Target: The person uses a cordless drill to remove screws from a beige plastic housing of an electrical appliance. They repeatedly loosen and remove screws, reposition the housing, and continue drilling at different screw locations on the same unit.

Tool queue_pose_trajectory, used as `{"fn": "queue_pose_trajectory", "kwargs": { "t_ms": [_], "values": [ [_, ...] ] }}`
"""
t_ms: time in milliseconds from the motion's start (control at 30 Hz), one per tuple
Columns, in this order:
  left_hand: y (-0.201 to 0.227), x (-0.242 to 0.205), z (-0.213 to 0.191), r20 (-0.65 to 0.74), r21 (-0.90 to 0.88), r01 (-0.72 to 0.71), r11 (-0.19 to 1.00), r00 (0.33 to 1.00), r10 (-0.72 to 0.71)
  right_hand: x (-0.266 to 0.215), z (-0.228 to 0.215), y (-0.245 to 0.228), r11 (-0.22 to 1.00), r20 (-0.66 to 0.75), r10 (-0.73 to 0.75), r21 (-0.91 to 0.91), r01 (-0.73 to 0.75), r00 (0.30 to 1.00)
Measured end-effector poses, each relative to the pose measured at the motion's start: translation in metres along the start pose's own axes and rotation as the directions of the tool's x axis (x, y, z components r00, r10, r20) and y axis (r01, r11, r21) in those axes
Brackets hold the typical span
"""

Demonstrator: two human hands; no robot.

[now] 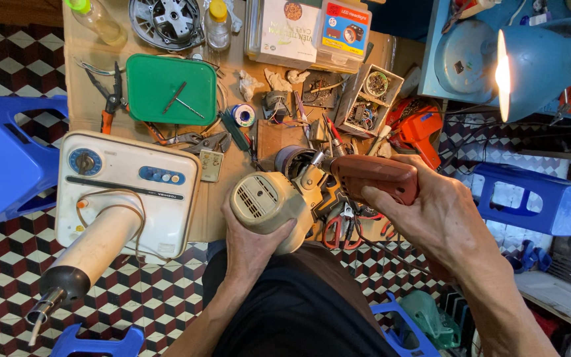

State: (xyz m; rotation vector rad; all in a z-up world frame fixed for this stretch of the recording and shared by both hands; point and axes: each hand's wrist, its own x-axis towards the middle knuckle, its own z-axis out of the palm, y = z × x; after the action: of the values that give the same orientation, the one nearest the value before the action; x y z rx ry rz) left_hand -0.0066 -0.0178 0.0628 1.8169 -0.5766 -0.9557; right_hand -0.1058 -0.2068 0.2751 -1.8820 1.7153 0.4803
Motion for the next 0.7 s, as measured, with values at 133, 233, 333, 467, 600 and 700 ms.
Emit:
{"fn": "queue_pose_trajectory", "kwargs": {
  "t_ms": [133, 233, 333, 467, 600, 700],
  "values": [
    [0.0000, 0.0002, 0.0000, 0.023, -0.025, 0.016, 1.000, 1.000, -0.015, -0.0001, 0.0010, -0.0045, 0.997, 0.038, 0.058, -0.057, -0.056, 0.998],
    [-0.0001, 0.0004, -0.0004, 0.030, -0.020, 0.017, 1.000, 0.999, -0.016, -0.0021, 0.0020, -0.0051, 0.998, 0.004, -0.012, -0.060, 0.012, 1.000],
    [0.0000, 0.0007, -0.0005, 0.038, -0.022, 0.016, 1.000, 0.999, -0.015, -0.0029, 0.0040, -0.0046, 0.999, -0.017, -0.032, -0.029, 0.031, 0.999],
    [0.0006, 0.0007, -0.0005, 0.021, 0.001, 0.003, 1.000, 1.000, -0.003, -0.0022, 0.0055, -0.0035, 0.998, -0.031, -0.055, -0.036, 0.054, 0.998],
    [0.0009, 0.0007, -0.0010, 0.017, -0.008, 0.026, 1.000, 1.000, -0.026, -0.0043, 0.0048, -0.0038, 0.999, -0.023, -0.046, -0.028, 0.045, 0.999],
    [0.0011, 0.0012, -0.0003, 0.014, -0.002, 0.023, 1.000, 1.000, -0.023, -0.0038, 0.0033, -0.0045, 1.000, -0.008, -0.018, -0.020, 0.017, 1.000]
  ]
}}
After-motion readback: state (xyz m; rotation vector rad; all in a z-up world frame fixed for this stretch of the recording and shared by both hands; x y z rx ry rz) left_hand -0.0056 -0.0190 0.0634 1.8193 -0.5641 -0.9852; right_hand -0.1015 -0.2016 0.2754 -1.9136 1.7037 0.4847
